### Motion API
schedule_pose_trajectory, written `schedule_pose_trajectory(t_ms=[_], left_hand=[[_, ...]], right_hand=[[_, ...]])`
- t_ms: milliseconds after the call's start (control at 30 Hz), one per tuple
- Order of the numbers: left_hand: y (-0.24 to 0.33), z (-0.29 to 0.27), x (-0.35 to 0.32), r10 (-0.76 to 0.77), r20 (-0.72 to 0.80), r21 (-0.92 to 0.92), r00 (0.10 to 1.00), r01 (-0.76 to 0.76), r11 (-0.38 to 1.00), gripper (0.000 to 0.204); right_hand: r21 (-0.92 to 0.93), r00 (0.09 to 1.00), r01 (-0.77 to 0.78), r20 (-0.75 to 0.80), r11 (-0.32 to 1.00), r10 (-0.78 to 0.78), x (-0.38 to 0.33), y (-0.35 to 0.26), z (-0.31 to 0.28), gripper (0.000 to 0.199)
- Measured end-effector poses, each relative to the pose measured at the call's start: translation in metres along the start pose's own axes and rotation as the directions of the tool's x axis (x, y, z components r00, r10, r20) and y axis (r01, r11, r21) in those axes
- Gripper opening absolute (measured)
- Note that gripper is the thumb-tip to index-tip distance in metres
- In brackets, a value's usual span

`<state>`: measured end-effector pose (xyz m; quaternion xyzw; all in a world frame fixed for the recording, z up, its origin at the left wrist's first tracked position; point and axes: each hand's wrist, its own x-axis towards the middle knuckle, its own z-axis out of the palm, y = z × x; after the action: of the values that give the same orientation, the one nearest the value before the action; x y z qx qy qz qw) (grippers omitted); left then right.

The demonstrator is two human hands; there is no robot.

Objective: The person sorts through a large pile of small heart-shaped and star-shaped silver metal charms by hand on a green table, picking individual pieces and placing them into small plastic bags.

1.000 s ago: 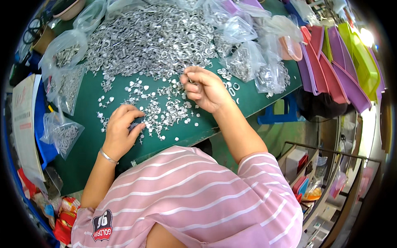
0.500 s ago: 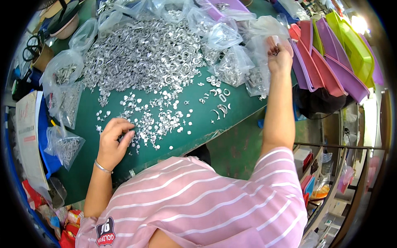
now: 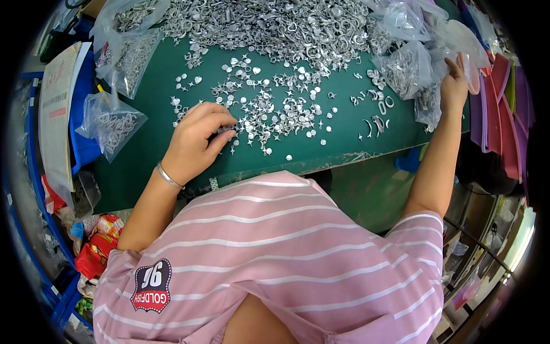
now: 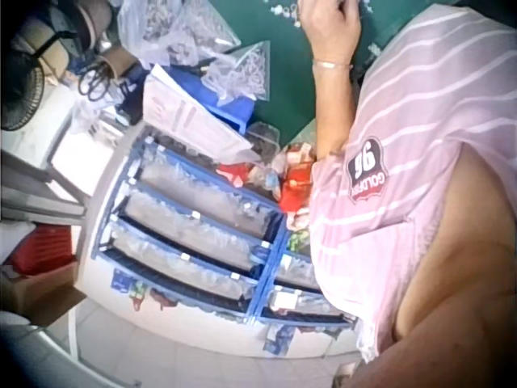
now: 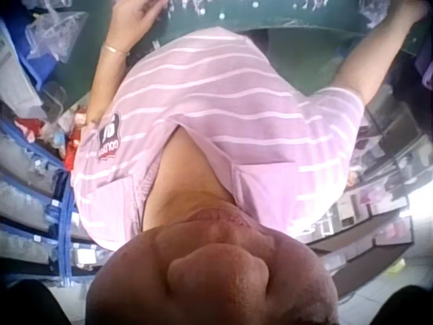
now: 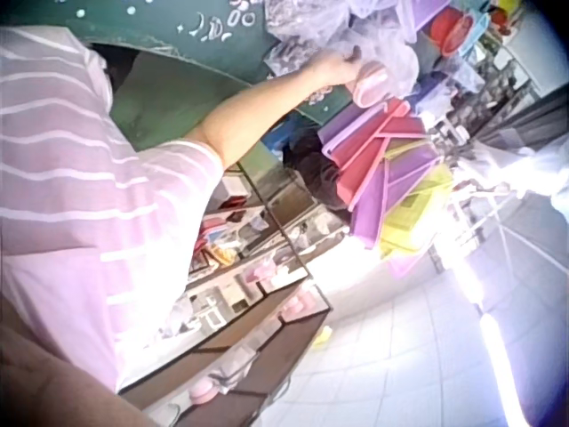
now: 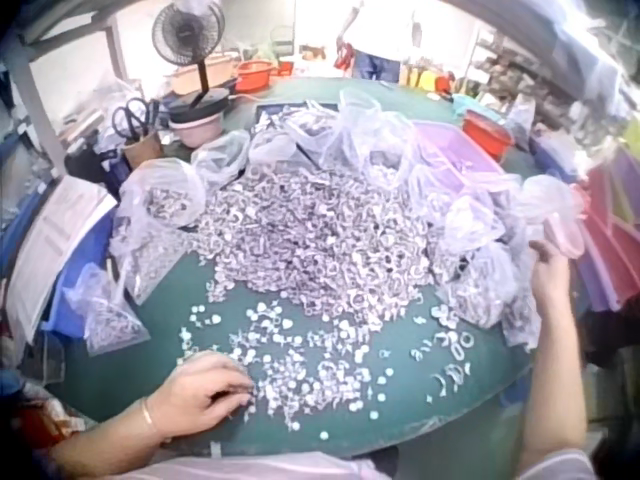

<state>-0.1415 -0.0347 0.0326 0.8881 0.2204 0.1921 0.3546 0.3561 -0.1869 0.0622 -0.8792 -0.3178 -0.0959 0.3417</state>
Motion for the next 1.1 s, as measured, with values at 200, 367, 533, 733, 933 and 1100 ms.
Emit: schedule_pose_trajectory(t_ms=[200, 367, 533, 733, 933, 1100], left_hand=[[-0.003, 0.005, -0.001, -0.011, -0.05, 0.106, 0.999, 0.017, 0.994, 0.019], [-0.004, 0.006, 0.015, -0.037, -0.122, 0.079, 0.992, 0.047, 0.996, 0.016], [0.004, 0.008, 0.019, -0.08, -0.138, -0.019, 0.987, 0.078, 0.997, 0.014], [0.006, 0.012, 0.017, -0.092, -0.121, -0.049, 0.988, 0.087, 0.995, 0.013], [0.009, 0.013, 0.019, -0.074, -0.111, -0.068, 0.991, 0.066, 0.995, 0.014], [0.007, 0.012, 0.018, -0.06, -0.11, -0.076, 0.992, 0.052, 0.996, 0.014]], right_hand=[[0.229, 0.932, 0.359, -0.147, 0.905, -0.332, -0.07, -0.079, 0.006, 0.018], [0.345, 0.767, 0.459, 0.311, 0.819, -0.561, -0.163, -0.123, 0.04, 0.016], [0.179, 0.771, 0.529, 0.309, 0.83, -0.558, -0.182, -0.123, 0.052, 0.012], [0.246, 0.818, 0.433, 0.297, 0.867, -0.492, -0.184, -0.113, 0.048, 0.01], [0.15, 0.832, 0.484, 0.227, 0.862, -0.507, -0.184, -0.124, 0.055, 0.014], [0.081, 0.813, 0.518, 0.263, 0.852, -0.52, -0.177, -0.122, 0.064, 0.011]])
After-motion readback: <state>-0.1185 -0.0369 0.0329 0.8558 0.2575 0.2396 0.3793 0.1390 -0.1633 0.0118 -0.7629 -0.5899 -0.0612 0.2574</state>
